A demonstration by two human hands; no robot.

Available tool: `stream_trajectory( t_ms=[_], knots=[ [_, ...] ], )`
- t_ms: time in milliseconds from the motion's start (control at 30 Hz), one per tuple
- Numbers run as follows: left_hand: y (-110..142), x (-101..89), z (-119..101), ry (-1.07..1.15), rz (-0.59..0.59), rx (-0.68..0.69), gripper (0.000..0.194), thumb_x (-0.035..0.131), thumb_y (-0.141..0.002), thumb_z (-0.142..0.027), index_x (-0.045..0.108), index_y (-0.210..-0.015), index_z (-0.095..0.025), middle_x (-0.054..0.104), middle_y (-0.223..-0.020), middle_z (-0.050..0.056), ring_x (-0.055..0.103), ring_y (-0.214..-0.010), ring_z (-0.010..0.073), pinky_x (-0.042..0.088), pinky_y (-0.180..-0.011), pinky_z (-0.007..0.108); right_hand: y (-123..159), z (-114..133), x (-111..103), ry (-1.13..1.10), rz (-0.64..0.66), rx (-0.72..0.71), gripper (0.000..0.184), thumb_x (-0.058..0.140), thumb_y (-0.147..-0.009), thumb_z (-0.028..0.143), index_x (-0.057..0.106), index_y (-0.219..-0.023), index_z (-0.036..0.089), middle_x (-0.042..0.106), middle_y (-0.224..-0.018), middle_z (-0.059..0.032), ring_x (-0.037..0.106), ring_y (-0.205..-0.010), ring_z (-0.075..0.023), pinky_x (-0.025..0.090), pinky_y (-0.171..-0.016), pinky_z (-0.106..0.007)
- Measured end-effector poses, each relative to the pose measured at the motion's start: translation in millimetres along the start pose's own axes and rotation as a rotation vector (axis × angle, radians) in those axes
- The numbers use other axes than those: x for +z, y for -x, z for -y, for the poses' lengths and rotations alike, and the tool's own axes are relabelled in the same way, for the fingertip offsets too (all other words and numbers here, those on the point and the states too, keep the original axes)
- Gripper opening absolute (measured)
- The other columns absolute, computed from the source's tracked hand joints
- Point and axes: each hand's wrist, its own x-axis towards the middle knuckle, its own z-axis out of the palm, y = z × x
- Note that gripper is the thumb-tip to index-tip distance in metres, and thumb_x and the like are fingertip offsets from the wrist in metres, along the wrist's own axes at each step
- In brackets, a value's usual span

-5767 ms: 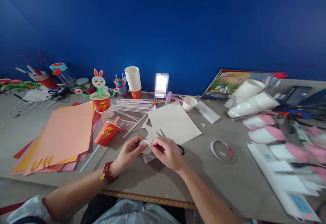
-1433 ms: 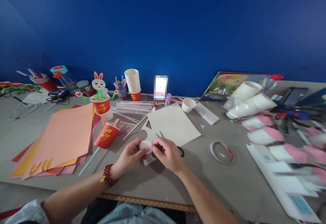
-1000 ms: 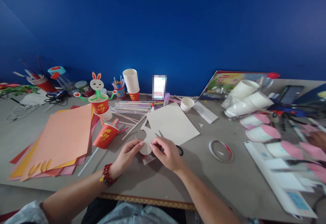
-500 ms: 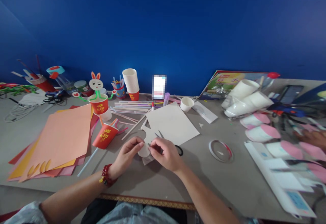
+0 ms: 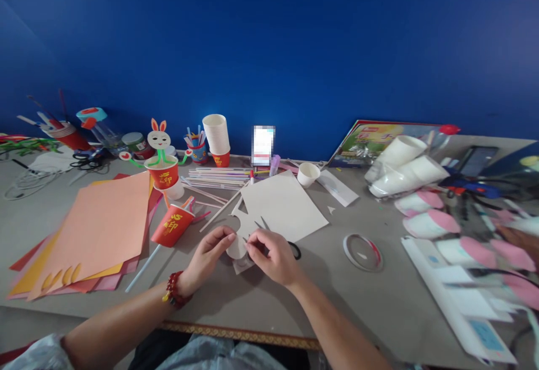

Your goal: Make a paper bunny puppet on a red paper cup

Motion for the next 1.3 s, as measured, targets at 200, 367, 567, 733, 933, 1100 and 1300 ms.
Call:
stream_trajectory(
  t_ms=[200,367,567,733,933,1100,1300],
  knots=[
    [3,4.1,-3,0.055,0.046,-0.069,0.036,0.062,-0.087,-0.052,0.057,-0.083,-0.016,0.056,-0.063,-0.003,0.054,-0.053,0.0101,0.049,-0.052,0.021,-1,-2,0,-0.006,-0.004,-0.001,0.019,0.051,-0.094,0.024,0.051,-0.076,0.021,0.056,-0.069,0.003,0.05,-0.064,-0.0127,0.039,-0.062,-0.024],
    [3,5.1,-5,0.06,0.076,-0.096,0.038,0.064,-0.085,-0.054,0.054,-0.084,-0.017,0.062,-0.059,-0.002,0.059,-0.048,0.0108,0.046,-0.047,0.02,-1,-6,-1,-0.01,-0.022,0.013,0.018,0.051,-0.095,0.024,0.052,-0.076,0.021,0.056,-0.07,0.0026,0.051,-0.065,-0.0134,0.04,-0.063,-0.025],
    [1,3.5,-2,0.092,0.072,-0.058,0.039,0.075,-0.078,-0.049,0.055,-0.083,-0.016,0.063,-0.066,-0.002,0.061,-0.05,0.0095,0.048,-0.05,0.02,-1,-4,1,-0.013,-0.016,0.027,0.02,0.049,-0.096,0.026,0.05,-0.076,0.021,0.052,-0.069,0.0028,0.049,-0.063,-0.0129,0.038,-0.059,-0.024],
    [1,3.0,-5,0.062,0.078,-0.076,0.039,0.072,-0.08,-0.051,0.054,-0.08,-0.016,0.063,-0.063,-0.002,0.062,-0.05,0.0104,0.047,-0.05,0.02,-1,-2,2,0.013,-0.009,0.009,0.022,0.049,-0.095,0.027,0.049,-0.074,0.021,0.05,-0.067,0.0033,0.047,-0.062,-0.0128,0.038,-0.06,-0.025],
    [2,1.4,-13,-0.03,0.074,-0.053,0.043,0.061,-0.086,-0.057,0.057,-0.076,-0.015,0.062,-0.058,-0.001,0.062,-0.049,0.0119,0.047,-0.049,0.02,0,-3,2,0.017,0.007,0.009,0.021,0.05,-0.095,0.025,0.048,-0.075,0.022,0.05,-0.067,0.0039,0.047,-0.063,-0.0124,0.038,-0.061,-0.024],
    [5,1.6,-11,-0.056,0.104,-0.018,0.038,0.061,-0.088,-0.052,0.059,-0.079,-0.015,0.06,-0.069,-0.001,0.067,-0.055,0.0128,0.048,-0.051,0.02,0,-3,2,0.002,0.008,0.016,0.019,0.051,-0.095,0.028,0.048,-0.078,0.022,0.05,-0.069,0.0034,0.047,-0.064,-0.0128,0.038,-0.06,-0.024],
    [7,2.4,-10,-0.044,0.133,-0.031,0.035,0.059,-0.091,-0.048,0.059,-0.081,-0.015,0.062,-0.064,0.0,0.062,-0.054,0.0108,0.047,-0.054,0.02,1,-3,2,0.015,-0.002,0.017,0.021,0.051,-0.096,0.03,0.047,-0.076,0.022,0.048,-0.068,0.0036,0.046,-0.063,-0.0126,0.037,-0.06,-0.024]
  ],
)
